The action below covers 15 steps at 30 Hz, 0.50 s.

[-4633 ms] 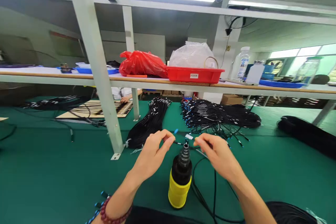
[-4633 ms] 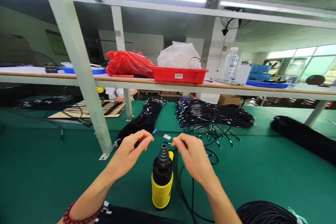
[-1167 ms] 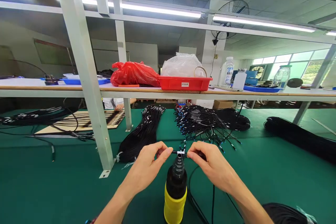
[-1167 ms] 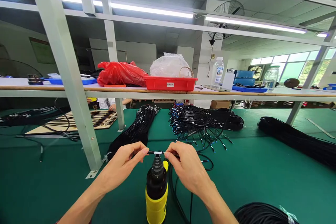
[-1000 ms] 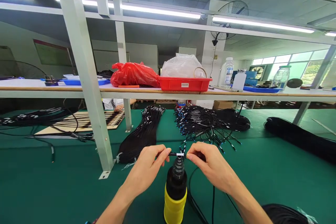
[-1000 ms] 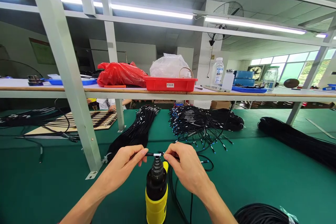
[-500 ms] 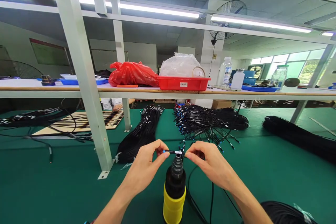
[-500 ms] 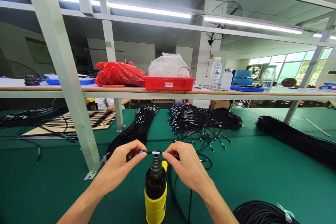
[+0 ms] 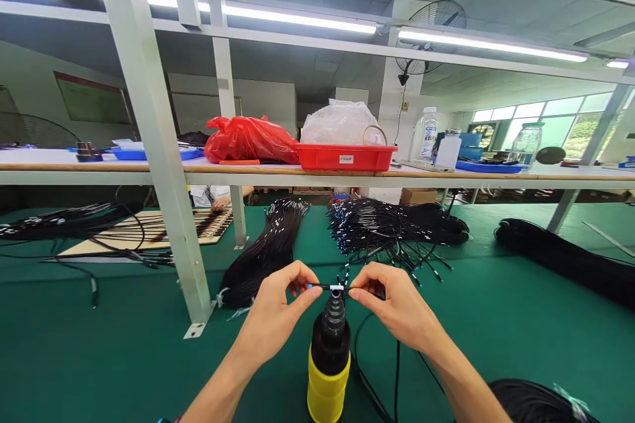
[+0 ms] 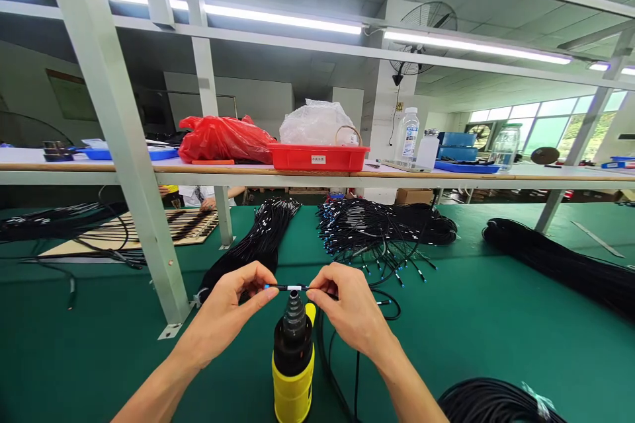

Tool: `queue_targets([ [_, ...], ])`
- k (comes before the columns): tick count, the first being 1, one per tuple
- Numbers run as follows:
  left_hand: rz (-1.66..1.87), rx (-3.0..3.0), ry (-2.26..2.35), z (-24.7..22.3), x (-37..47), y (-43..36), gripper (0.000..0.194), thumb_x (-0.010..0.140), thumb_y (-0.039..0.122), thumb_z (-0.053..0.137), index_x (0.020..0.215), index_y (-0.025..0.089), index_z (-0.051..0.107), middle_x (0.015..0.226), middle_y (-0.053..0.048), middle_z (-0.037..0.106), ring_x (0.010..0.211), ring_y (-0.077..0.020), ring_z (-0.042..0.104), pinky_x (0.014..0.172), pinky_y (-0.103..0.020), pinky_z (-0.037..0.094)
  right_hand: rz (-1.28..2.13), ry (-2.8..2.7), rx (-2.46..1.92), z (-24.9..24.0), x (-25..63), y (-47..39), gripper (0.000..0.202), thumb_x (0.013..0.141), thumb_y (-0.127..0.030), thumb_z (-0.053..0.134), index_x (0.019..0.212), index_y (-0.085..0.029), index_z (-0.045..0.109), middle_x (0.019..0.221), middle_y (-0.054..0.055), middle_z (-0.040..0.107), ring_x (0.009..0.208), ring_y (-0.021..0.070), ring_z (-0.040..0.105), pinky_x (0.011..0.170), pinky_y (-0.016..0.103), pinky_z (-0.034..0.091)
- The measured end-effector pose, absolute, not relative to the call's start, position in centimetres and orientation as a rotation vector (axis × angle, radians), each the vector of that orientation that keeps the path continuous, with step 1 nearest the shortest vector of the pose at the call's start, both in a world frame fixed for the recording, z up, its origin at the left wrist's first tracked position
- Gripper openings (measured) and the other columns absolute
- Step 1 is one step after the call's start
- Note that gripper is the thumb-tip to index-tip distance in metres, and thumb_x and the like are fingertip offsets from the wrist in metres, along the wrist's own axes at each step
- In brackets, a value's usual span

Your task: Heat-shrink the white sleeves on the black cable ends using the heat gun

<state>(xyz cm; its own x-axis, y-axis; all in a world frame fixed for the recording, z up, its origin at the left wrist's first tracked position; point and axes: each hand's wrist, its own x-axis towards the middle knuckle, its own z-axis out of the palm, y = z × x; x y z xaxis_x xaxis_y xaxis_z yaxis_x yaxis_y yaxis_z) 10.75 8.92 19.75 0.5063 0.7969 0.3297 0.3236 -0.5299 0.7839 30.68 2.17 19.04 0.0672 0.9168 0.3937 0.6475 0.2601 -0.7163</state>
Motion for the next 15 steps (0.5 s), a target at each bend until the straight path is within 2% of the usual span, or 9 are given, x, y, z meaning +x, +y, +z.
queue_targets([
  [5,0.923,2.068,0.91,19.7,10.9,8.9,0.014,0.085,0.034,0.058,0.081,0.02,0.058,0.079,0.001,0.058,0.077,-0.0166,0.051,0.071,-0.028,0.041,0.403,-1.656,-1.475,19.1,30.8,2.1,0.013,0.084,-0.025,0.062,0.072,-0.018,0.064,0.069,-0.001,0.061,0.064,0.0138,0.052,0.058,0.025,0.038],
  [8,0.877,2.107,0.942,19.7,10.8,8.7,0.027,0.09,0.042,0.051,0.076,0.02,0.056,0.073,0.002,0.055,0.07,-0.0151,0.048,0.062,-0.026,0.036,0.394,-1.708,-1.508,19.5,30.7,1.7,0.022,0.089,-0.03,0.057,0.072,-0.018,0.066,0.067,-0.001,0.061,0.061,0.0131,0.048,0.056,0.025,0.034],
  [11,0.842,2.17,1.01,19.5,10.7,8.6,0.046,0.094,0.052,0.039,0.064,0.02,0.048,0.06,0.004,0.045,0.059,-0.0131,0.038,0.055,-0.026,0.028,0.414,-1.782,-1.53,19.7,30.6,1.3,0.034,0.094,-0.034,0.049,0.069,-0.019,0.066,0.061,-0.003,0.057,0.057,0.012,0.043,0.053,0.025,0.029],
  [13,0.845,2.196,1.039,19.4,10.6,8.6,0.05,0.094,0.055,0.037,0.06,0.02,0.045,0.057,0.005,0.04,0.056,-0.0124,0.034,0.055,-0.026,0.026,0.431,-1.796,-1.53,19.7,30.5,1.3,0.036,0.095,-0.034,0.047,0.069,-0.019,0.065,0.058,-0.004,0.053,0.055,0.0115,0.041,0.053,0.025,0.028],
  [15,0.851,2.186,1.031,19.3,10.5,8.7,0.047,0.093,0.055,0.039,0.062,0.02,0.046,0.058,0.005,0.041,0.057,-0.0126,0.035,0.055,-0.026,0.027,0.425,-1.774,-1.515,19.6,30.3,1.5,0.033,0.095,-0.033,0.048,0.069,-0.018,0.063,0.059,-0.004,0.052,0.056,0.0115,0.04,0.053,0.025,0.028],
])
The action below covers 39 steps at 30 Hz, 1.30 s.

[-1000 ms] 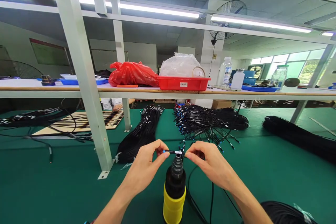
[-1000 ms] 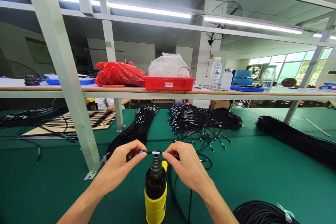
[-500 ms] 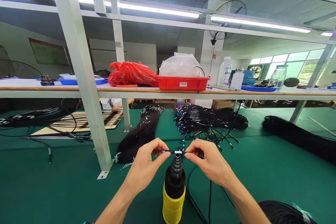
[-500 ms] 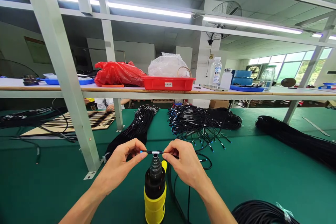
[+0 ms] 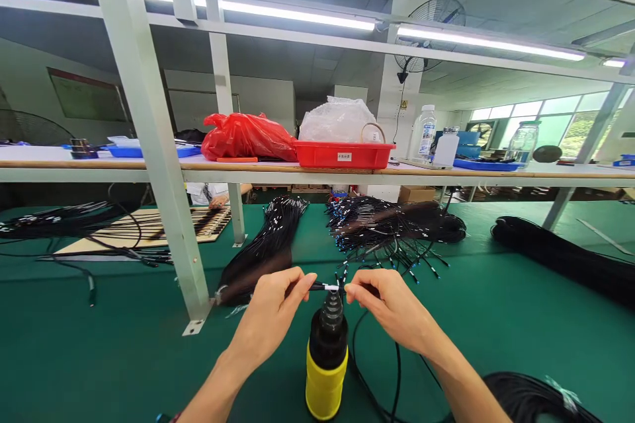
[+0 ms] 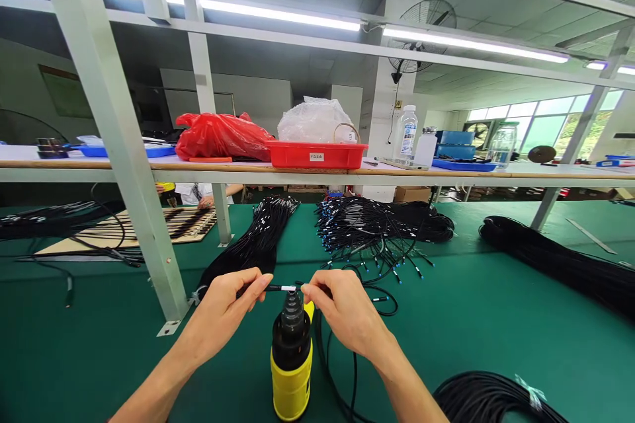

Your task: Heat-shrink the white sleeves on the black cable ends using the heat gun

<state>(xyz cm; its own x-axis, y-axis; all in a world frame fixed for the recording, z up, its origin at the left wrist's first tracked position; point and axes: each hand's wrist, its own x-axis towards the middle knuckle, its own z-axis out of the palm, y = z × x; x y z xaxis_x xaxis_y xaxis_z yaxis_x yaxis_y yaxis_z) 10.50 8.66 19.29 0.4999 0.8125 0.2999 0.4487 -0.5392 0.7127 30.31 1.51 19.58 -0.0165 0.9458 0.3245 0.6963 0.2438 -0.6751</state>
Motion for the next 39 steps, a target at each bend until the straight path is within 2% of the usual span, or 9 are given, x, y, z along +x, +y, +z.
queue_targets([
  [5,0.912,2.131,0.952,19.5,10.4,8.9,0.03,0.091,0.047,0.048,0.079,0.021,0.053,0.073,0.004,0.051,0.07,-0.0141,0.045,0.063,-0.024,0.035,0.424,-1.693,-1.481,19.2,30.2,1.9,0.024,0.091,-0.031,0.053,0.071,-0.018,0.06,0.067,-0.003,0.057,0.063,0.0123,0.045,0.056,0.024,0.031],
  [12,0.888,2.169,1.03,19.3,10.7,8.9,0.051,0.093,0.057,0.037,0.058,0.02,0.04,0.056,0.006,0.035,0.055,-0.0122,0.031,0.053,-0.026,0.024,0.461,-1.783,-1.518,19.4,30.0,1.3,0.037,0.096,-0.033,0.044,0.065,-0.019,0.058,0.057,-0.004,0.048,0.054,0.0107,0.037,0.053,0.025,0.027],
  [19,0.931,2.141,0.929,19.3,10.7,8.9,0.024,0.092,0.044,0.05,0.082,0.021,0.053,0.076,0.004,0.051,0.074,-0.0145,0.046,0.068,-0.025,0.036,0.476,-1.659,-1.446,18.9,30.3,1.8,0.024,0.091,-0.032,0.053,0.071,-0.018,0.057,0.067,-0.003,0.054,0.063,0.0122,0.043,0.057,0.024,0.031],
  [25,0.896,2.206,0.972,19.2,10.8,8.7,0.049,0.096,0.052,0.036,0.059,0.02,0.039,0.058,0.006,0.039,0.057,-0.0124,0.035,0.057,-0.026,0.027,0.518,-1.767,-1.497,19.0,29.9,1.1,0.04,0.096,-0.038,0.043,0.065,-0.018,0.058,0.054,-0.005,0.044,0.051,0.0102,0.034,0.05,0.023,0.026],
  [29,0.944,2.166,0.944,19.3,10.8,8.8,0.046,0.097,0.052,0.032,0.064,0.021,0.041,0.059,0.006,0.039,0.057,-0.0124,0.036,0.055,-0.026,0.028,0.449,-1.696,-1.518,18.7,30.7,2.0,0.045,0.097,-0.043,0.036,0.064,-0.019,0.056,0.055,-0.003,0.046,0.051,0.0114,0.039,0.048,0.024,0.027],
  [31,0.97,2.156,0.949,19.0,10.3,9.2,0.041,0.097,0.05,0.032,0.071,0.022,0.044,0.064,0.006,0.042,0.06,-0.0128,0.038,0.056,-0.025,0.03,0.373,-1.588,-1.604,17.7,32.1,2.9,0.046,0.095,-0.048,0.033,0.073,-0.02,0.062,0.062,0.0,0.056,0.056,0.0145,0.049,0.052,0.025,0.035],
  [33,0.893,2.204,1.016,17.7,9.1,10.1,0.034,0.096,0.049,0.035,0.077,0.022,0.046,0.07,0.005,0.047,0.067,-0.0134,0.044,0.061,-0.024,0.034,0.283,-1.484,-1.74,16.0,34.2,3.8,0.046,0.091,-0.051,0.033,0.09,-0.019,0.066,0.084,0.007,0.068,0.075,0.0208,0.062,0.066,0.03,0.046],
  [36,0.438,2.339,1.2,13.9,5.9,11.7,0.017,0.093,0.038,0.04,0.091,0.024,0.049,0.088,0.003,0.058,0.085,-0.0151,0.053,0.076,-0.024,0.039,0.276,-1.376,-1.873,12.5,37.0,4.2,0.056,0.083,-0.05,0.038,0.109,-0.008,0.062,0.111,0.023,0.066,0.104,0.0341,0.062,0.087,0.044,0.047],
  [39,0.098,2.295,1.328,8.7,1.9,12.6,0.012,0.075,0.018,0.052,0.087,0.021,0.055,0.09,-0.001,0.063,0.092,-0.0214,0.056,0.08,-0.031,0.04,0.349,-1.348,-1.921,9.3,38.5,3.6,0.063,0.077,-0.051,0.041,0.114,-0.004,0.06,0.117,0.028,0.064,0.108,0.0363,0.062,0.09,0.048,0.049],
])
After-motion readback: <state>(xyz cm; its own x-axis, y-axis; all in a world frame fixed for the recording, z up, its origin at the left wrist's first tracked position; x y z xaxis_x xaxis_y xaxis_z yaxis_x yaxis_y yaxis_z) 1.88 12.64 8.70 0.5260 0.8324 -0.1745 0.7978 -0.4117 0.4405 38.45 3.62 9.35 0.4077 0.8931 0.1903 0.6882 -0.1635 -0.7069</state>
